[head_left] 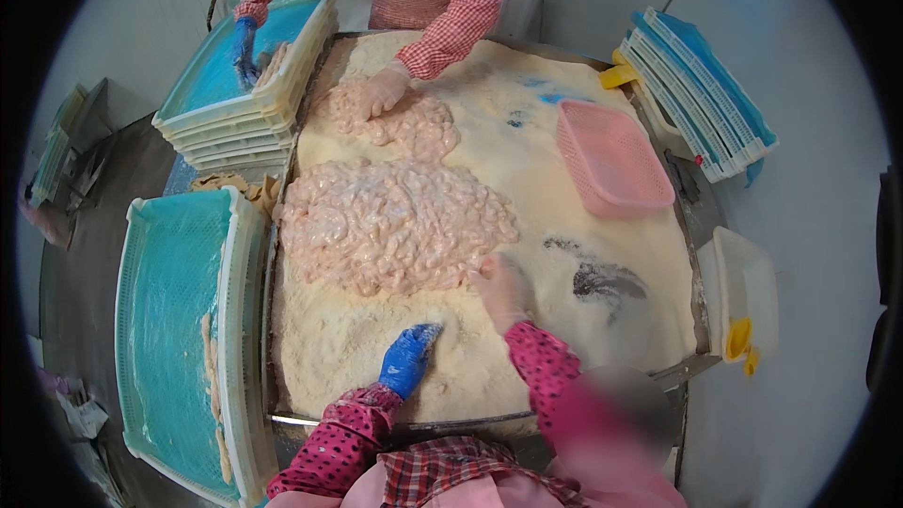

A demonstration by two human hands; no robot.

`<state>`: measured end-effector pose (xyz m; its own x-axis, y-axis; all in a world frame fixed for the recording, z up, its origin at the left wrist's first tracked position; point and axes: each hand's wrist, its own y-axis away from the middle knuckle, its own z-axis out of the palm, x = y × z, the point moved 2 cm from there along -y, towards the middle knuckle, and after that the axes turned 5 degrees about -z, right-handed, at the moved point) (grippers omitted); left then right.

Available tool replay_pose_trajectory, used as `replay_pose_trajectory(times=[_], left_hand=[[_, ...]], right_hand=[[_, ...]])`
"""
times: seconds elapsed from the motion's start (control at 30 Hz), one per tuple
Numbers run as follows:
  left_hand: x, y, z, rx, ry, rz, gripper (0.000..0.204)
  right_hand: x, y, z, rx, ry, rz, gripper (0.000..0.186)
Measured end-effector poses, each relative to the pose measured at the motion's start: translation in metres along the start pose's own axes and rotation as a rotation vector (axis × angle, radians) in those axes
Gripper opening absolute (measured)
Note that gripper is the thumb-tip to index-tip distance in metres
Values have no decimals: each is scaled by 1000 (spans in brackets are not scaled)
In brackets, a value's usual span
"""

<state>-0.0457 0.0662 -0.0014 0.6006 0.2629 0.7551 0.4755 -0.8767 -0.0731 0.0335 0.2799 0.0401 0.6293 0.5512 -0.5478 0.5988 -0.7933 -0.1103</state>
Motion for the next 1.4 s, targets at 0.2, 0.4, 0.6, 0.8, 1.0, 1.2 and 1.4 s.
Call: replay_pose_trajectory(times=[0.2,0.4,0.6,0.8,1.0,1.2,1.4], left_hand=[[-16,15,-36,85,-37,-172,31],[-32,23,-41,181,-22,-157,34],[-11,2,-8,130,28,-98,37],[15,-24,36,-35,25,-50,35],[-30,27,-37,44,-77,-151,34],[-17,32,-62,179,-199,-104,54],[42,-5,-15,-92,-184,264,63]], right_hand=[[32,-3,-4,71,-676,156,17],[-15,70,-61,-400,57,-440,26],[52,85,-29,-70,-188,-4,45],[4,60,32,116,-90,-143,43],[21,48,-73,120,-923,159,33],[-1,67,-91,-235,-72,-448,44],[9,96,-53,-252,170,-509,45]])
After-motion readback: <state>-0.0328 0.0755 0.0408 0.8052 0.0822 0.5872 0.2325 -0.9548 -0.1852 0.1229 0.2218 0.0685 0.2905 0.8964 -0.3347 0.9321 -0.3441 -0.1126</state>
